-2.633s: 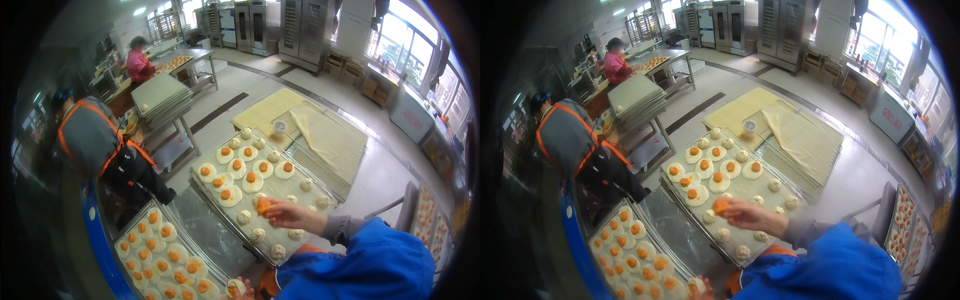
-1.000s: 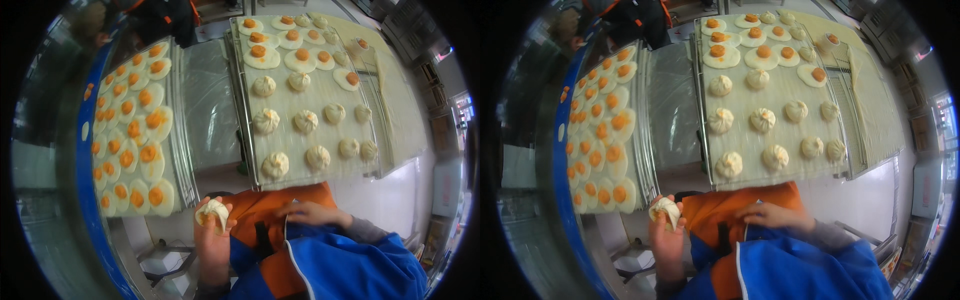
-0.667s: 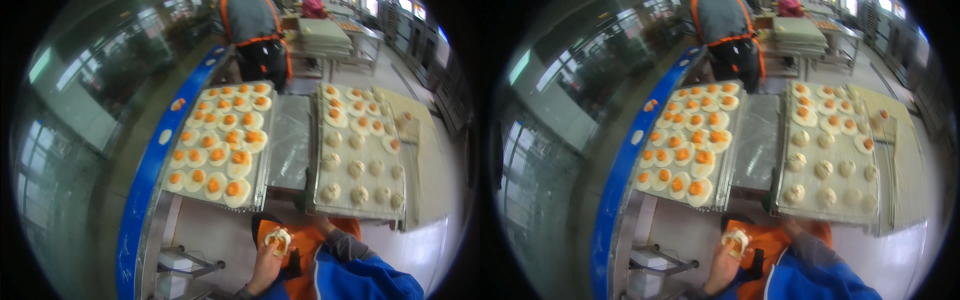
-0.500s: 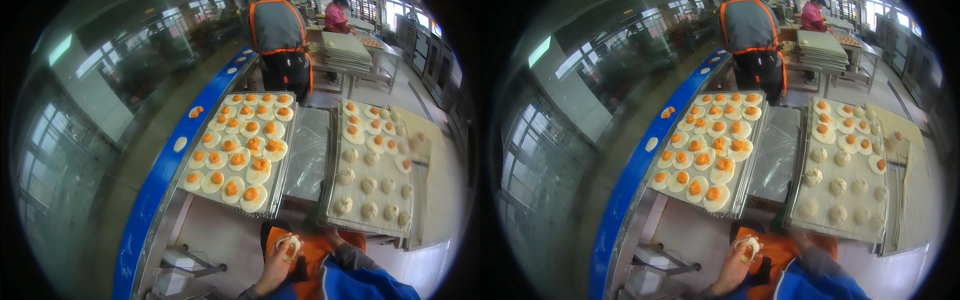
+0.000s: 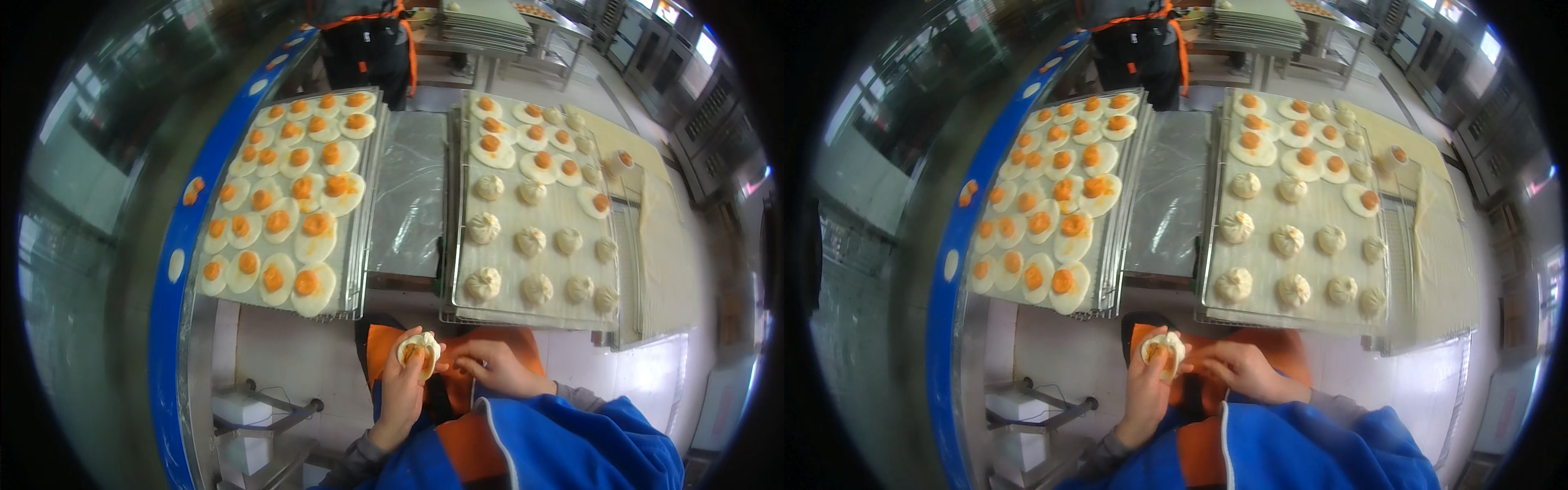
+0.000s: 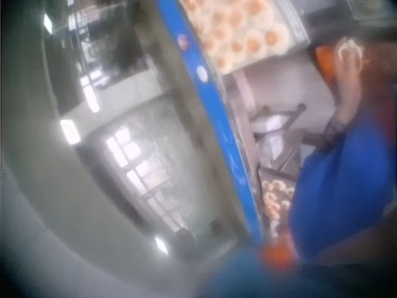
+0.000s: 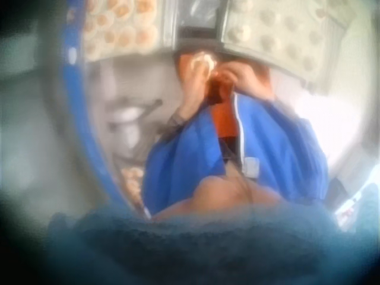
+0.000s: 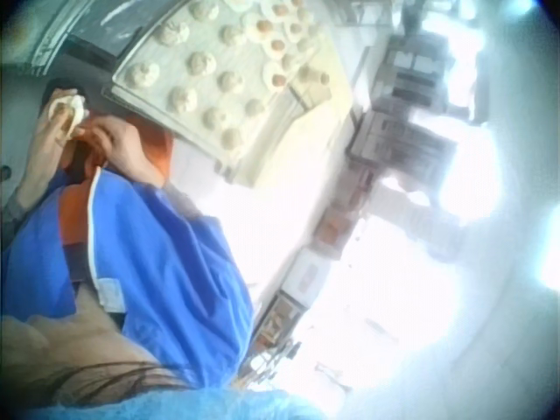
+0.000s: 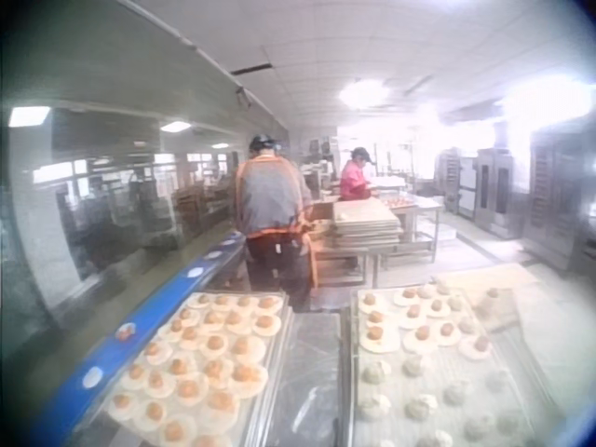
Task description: The person repeatedly picks a round dough wrapper, places an orange filling on it, and pleats the edges to seal a bun. Finished buns are placed on a tray next to other prepared buns. The process continues throughout the clip.
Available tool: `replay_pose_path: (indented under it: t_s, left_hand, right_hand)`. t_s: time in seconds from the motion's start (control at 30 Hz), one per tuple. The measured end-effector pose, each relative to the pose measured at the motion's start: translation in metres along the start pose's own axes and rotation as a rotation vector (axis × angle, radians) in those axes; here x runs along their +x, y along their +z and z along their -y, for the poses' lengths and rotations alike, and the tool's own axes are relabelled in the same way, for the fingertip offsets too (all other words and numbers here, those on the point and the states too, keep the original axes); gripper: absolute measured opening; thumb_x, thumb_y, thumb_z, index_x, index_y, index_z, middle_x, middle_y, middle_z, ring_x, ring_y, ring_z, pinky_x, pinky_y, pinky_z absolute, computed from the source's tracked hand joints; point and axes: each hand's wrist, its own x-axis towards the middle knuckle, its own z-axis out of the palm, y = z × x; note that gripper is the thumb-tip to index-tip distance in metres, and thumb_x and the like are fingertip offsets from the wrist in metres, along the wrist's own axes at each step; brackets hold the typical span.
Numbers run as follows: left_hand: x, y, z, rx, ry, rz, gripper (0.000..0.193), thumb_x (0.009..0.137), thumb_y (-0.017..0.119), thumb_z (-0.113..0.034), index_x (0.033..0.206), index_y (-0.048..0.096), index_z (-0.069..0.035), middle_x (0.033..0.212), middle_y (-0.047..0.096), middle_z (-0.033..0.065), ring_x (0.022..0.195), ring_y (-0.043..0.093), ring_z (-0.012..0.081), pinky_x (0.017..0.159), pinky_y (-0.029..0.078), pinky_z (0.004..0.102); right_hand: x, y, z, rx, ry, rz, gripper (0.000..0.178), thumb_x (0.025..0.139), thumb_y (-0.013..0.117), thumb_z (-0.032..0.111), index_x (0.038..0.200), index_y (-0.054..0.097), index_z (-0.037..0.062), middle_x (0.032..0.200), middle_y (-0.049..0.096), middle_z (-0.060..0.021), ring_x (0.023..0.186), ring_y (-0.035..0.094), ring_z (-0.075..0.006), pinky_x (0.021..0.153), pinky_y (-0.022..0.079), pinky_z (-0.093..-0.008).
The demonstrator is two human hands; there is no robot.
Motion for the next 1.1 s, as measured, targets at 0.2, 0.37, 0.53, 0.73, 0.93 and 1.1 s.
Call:
replay_pose_path:
  t_s: [0.2, 0.37, 0.53, 0.73, 0.93, 1.1]
  left_hand:
    - [0.005, 0.009, 0.008, 0.397, 0.081, 0.078, 0.037, 0.105, 0.047, -0.002, 0.142, 0.048, 0.003, 0.132, 0.058, 0.0133, 0.115, 0.064, 0.0208, 0.095, 0.060, 0.0370]
    - [0.005, 0.004, 0.012, 0.402, -0.067, 0.147, 0.037, 0.105, 0.048, -0.001, 0.141, 0.048, 0.003, 0.131, 0.058, 0.0134, 0.113, 0.065, 0.0202, 0.090, 0.061, 0.0351]
    - [0.007, 0.002, 0.011, 0.283, -0.256, 0.170, 0.040, 0.107, 0.048, -0.006, 0.146, 0.043, 0.002, 0.131, 0.058, 0.0129, 0.111, 0.066, 0.0218, 0.085, 0.062, 0.0363]
    - [0.010, 0.005, 0.016, 0.541, -0.208, 0.321, 0.038, 0.107, 0.043, -0.004, 0.144, 0.047, 0.000, 0.124, 0.063, 0.0114, 0.106, 0.067, 0.0187, 0.082, 0.059, 0.0304]
    - [0.016, 0.000, 0.018, 0.370, -0.448, 0.329, 0.040, 0.103, 0.044, -0.001, 0.143, 0.048, 0.001, 0.124, 0.064, 0.0131, 0.109, 0.067, 0.0212, 0.089, 0.058, 0.0328]
    - [0.025, -0.001, 0.021, 0.838, -0.207, 0.453, 0.042, 0.099, 0.048, 0.003, 0.140, 0.052, 0.003, 0.130, 0.064, 0.0157, 0.117, 0.064, 0.0251, 0.103, 0.050, 0.0345]
  right_hand:
    - [0.039, -0.027, 0.057, -0.328, -0.327, -0.035, 0.030, 0.089, 0.074, 0.009, 0.119, 0.071, 0.0072, 0.106, 0.067, -0.0117, 0.090, 0.069, -0.0329, 0.077, 0.058, -0.0397]
    - [0.043, -0.041, 0.049, -0.507, -0.393, 0.124, 0.028, 0.087, 0.073, 0.011, 0.114, 0.069, 0.0031, 0.097, 0.063, -0.0119, 0.085, 0.067, -0.0326, 0.072, 0.057, -0.0405]
    - [0.040, -0.047, 0.042, -0.420, -0.440, 0.159, 0.028, 0.087, 0.072, 0.011, 0.114, 0.068, 0.0026, 0.094, 0.062, -0.0128, 0.085, 0.067, -0.0335, 0.073, 0.056, -0.0419]
    - [0.033, -0.054, 0.037, -0.292, -0.344, 0.235, 0.033, 0.086, 0.073, 0.010, 0.118, 0.067, 0.0015, 0.095, 0.061, -0.0140, 0.085, 0.066, -0.0338, 0.074, 0.056, -0.0422]
    - [0.027, -0.060, 0.038, -0.370, -0.542, 0.238, 0.034, 0.086, 0.071, 0.010, 0.119, 0.065, -0.0014, 0.093, 0.060, -0.0146, 0.084, 0.064, -0.0350, 0.075, 0.055, -0.0431]
    - [0.026, -0.058, 0.038, -0.384, -0.543, 0.230, 0.029, 0.085, 0.073, 0.012, 0.109, 0.063, -0.0012, 0.092, 0.060, -0.0144, 0.084, 0.064, -0.0352, 0.074, 0.055, -0.0432]
